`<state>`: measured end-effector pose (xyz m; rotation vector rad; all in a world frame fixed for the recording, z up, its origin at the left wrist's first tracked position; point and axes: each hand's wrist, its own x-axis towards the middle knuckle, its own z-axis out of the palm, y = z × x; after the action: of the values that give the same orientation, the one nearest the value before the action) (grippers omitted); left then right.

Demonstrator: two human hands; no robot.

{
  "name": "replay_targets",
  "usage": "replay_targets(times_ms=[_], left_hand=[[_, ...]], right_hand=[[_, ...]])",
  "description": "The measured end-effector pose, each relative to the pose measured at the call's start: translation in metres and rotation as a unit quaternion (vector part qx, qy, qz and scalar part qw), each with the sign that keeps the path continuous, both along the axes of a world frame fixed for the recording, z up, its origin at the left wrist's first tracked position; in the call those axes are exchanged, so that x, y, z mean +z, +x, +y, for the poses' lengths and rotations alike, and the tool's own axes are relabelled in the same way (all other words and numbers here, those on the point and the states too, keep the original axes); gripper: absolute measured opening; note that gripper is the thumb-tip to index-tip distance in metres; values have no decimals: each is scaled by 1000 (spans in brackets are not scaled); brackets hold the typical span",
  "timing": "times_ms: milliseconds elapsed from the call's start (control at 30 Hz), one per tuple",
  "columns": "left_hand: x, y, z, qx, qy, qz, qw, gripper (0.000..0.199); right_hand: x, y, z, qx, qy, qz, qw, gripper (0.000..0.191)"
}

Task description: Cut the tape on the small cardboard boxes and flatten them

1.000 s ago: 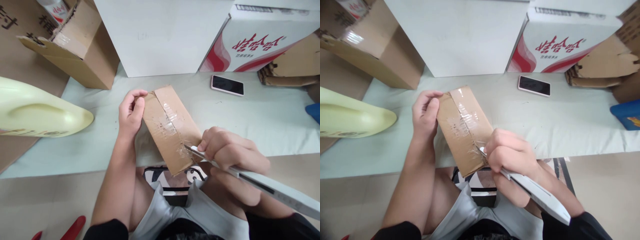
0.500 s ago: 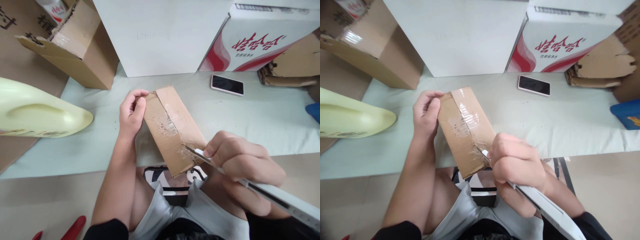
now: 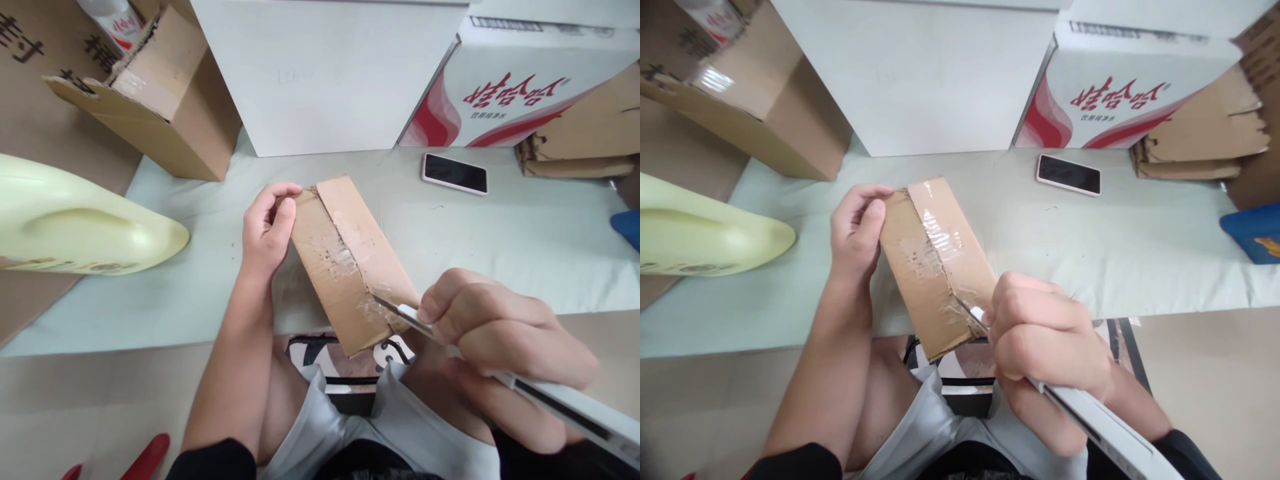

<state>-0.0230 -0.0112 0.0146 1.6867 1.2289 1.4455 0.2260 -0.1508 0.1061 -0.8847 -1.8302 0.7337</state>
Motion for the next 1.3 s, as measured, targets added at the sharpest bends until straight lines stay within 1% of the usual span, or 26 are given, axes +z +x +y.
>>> replay_targets(times_ms=[67,133,233,300,433,533,600,667,733,800,900,1133,1300], left_hand=[[0,0,0,-2,0,-2,1000,33],[0,-1,0,-4,-2,-3,1000,31],[0,0,-1,-2,-6,-2,1000,30],[0,1,0,0,-8,-5,1000,29],[1,3,0,-1,-15,-15,1000,25],[1,2,0,-2,-13,-10,1000,27],[1,1,1,1,-11,-5,1000,29],[1,0,1,4,-7,-3,1000,31],[0,0,1,6,-1,-1,1000,33],[-1,-1,1,7,-2,4,1000,35],[-2,-1,1,5,-5,6,1000,36],[-2,0,0,4,-2,-2,1000,32],[-3,0,1,9,-4,3,1000,34]], right_hand=[[1,-3,2,-2,21,11,1000,26],[2,-7,6,0,23,14,1000,27],[-1,-12,12,29,19,20,999,25],[-3,-14,13,43,4,19,999,23],[-2,-16,10,33,-45,17,998,24],[-1,-17,9,38,-56,16,998,25],[-1,-16,10,32,-43,29,998,24],[-3,-15,11,30,-8,47,998,23],[-6,-13,13,42,23,47,998,23],[-7,-11,13,41,36,42,998,24],[-8,-9,11,30,40,39,998,23],[-6,-8,11,44,34,33,998,24],[-9,-8,13,44,46,40,997,23]])
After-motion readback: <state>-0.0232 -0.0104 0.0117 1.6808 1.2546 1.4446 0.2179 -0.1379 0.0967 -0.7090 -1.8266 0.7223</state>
